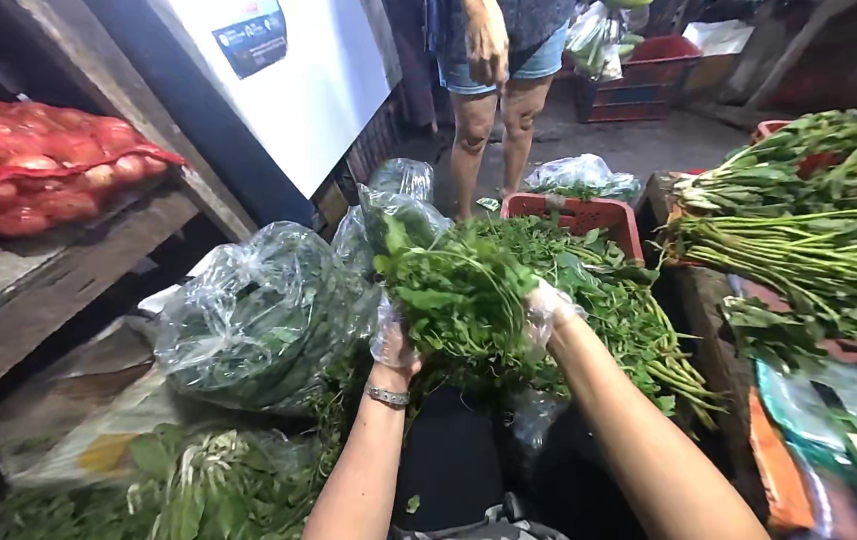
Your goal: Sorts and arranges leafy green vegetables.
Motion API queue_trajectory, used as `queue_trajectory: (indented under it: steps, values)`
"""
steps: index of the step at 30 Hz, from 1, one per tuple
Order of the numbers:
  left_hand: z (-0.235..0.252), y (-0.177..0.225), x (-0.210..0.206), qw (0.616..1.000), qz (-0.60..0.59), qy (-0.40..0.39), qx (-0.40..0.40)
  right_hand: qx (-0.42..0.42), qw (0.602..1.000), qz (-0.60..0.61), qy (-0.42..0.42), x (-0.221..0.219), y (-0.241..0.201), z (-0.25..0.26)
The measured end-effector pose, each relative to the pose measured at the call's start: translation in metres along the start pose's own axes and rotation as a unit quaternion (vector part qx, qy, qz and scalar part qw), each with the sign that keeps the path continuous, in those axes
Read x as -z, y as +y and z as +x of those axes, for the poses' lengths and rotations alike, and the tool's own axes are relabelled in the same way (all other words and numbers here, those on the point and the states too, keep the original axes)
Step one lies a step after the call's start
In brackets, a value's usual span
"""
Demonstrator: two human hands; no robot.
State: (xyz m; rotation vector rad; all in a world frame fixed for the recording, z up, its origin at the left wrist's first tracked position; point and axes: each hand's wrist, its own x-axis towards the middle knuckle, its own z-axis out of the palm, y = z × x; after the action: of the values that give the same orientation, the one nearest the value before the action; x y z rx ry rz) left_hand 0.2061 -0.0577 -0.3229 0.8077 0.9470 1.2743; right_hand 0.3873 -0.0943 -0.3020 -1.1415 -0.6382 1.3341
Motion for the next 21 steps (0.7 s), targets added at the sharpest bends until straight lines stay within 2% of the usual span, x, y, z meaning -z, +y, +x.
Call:
queue_trajectory:
  steps: [2, 3, 5, 7, 9, 11, 14, 16, 17, 19, 21]
  values:
    - [0.004, 0.008, -0.010, 0.981, 0.191, 0.042, -0.013, -0.018, 0.999, -0.011, -0.024, 0.009, 0.001, -0.003]
    - [0.007, 0.008, -0.013, 0.966, 0.248, 0.066, -0.021, -0.019, 0.998, -0.025, -0.049, 0.012, 0.001, -0.004]
    - [0.014, 0.003, -0.016, 0.946, 0.302, 0.106, -0.052, 0.000, 0.995, -0.059, -0.075, 0.021, 0.004, -0.006]
    - [0.020, -0.003, -0.016, 0.944, 0.305, 0.104, -0.071, 0.023, 0.980, -0.173, -0.099, 0.023, 0.006, -0.006]
    - [0.019, -0.005, -0.018, 0.938, 0.335, 0.064, -0.057, 0.016, 0.958, -0.270, -0.095, 0.014, 0.003, -0.005]
    - [0.014, 0.003, -0.017, 0.943, 0.333, -0.013, -0.006, 0.020, 0.959, -0.273, -0.077, 0.012, 0.005, -0.004]
    - [0.018, 0.009, 0.004, 0.972, 0.156, -0.169, 0.059, 0.010, 0.984, -0.177, -0.025, 0.024, 0.009, -0.004]
    - [0.025, 0.003, 0.021, 0.961, 0.049, -0.267, 0.061, 0.042, 0.990, -0.136, 0.006, 0.032, 0.014, -0.003]
    - [0.027, 0.000, 0.026, 0.952, 0.050, -0.299, 0.048, 0.059, 0.986, -0.153, 0.018, 0.035, 0.015, -0.003]
    - [0.017, -0.002, 0.021, 0.948, 0.138, -0.288, 0.020, 0.066, 0.975, -0.209, 0.032, 0.036, 0.018, -0.005]
    - [-0.002, -0.002, 0.003, 0.957, 0.191, -0.214, 0.038, 0.062, 0.966, -0.250, 0.026, 0.032, 0.022, -0.007]
